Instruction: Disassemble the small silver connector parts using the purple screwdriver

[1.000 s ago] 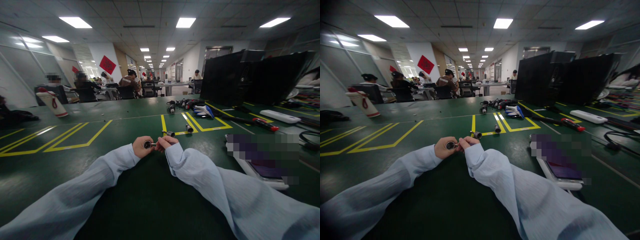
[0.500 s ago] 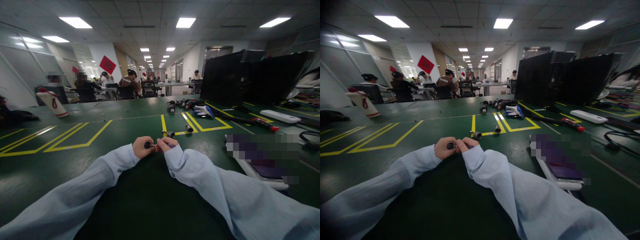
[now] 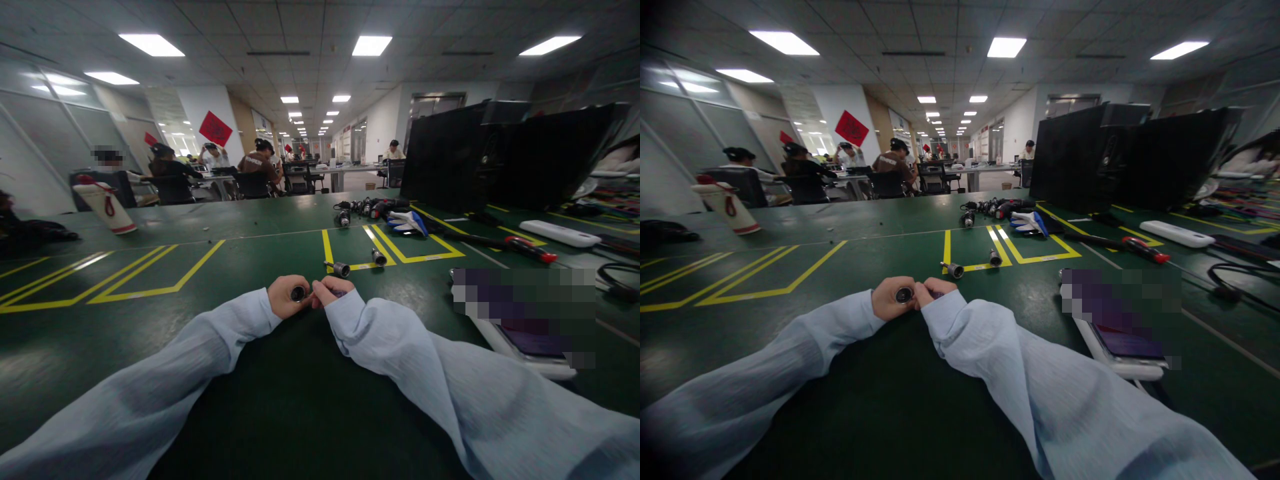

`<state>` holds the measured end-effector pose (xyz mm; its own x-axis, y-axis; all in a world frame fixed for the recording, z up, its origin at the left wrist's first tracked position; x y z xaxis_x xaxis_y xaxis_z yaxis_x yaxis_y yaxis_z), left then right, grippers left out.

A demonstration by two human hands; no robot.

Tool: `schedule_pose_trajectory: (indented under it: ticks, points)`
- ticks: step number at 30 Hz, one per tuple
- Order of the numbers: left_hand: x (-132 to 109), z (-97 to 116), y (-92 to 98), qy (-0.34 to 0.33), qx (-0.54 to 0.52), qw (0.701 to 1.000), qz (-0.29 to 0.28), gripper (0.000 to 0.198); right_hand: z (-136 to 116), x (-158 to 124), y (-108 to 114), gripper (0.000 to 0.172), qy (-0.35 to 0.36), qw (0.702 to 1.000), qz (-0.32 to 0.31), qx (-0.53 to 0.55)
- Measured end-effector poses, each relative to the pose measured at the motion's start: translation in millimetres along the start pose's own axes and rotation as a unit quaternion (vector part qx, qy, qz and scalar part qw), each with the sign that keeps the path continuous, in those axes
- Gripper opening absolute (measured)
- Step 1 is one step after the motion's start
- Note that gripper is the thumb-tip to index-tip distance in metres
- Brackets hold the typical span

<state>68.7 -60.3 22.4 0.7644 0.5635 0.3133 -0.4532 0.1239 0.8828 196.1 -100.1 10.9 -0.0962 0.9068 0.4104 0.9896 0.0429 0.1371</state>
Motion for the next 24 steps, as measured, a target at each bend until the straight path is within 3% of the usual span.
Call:
schedule_pose_trajectory:
  ticks: [4,8,18,24]
  points:
    - [-1,-2,0.7,0.005,-0.013,1.000,0.018,0.017,8,4,-1,0.029,-0.083,0.984,-0.023,0.158]
    - [-1,-2,1.6,0.011,-0.016,0.999,0.033,0.016,10,7,1,0.029,-0.093,0.969,-0.027,0.228]
    - [-2,-4,0.5,0.007,-0.039,0.999,0.033,0.016,8,6,-1,0.028,-0.064,0.979,-0.021,0.193]
    - [-2,-4,-0.3,0.006,-0.044,0.999,0.030,0.016,14,9,-1,0.029,-0.099,0.963,-0.053,0.243]
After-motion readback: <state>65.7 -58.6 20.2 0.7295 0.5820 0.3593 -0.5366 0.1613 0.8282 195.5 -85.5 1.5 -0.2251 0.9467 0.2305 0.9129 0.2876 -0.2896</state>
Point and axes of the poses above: each hand's wrist, its own x-axis towards the middle knuckle, its own y-axis out of the back of the hand, z = x × y, the point moved 3 cm from there along x, towards the middle knuckle, and after that the axes turned 9 degrees about -z, right-handed, at the moved point
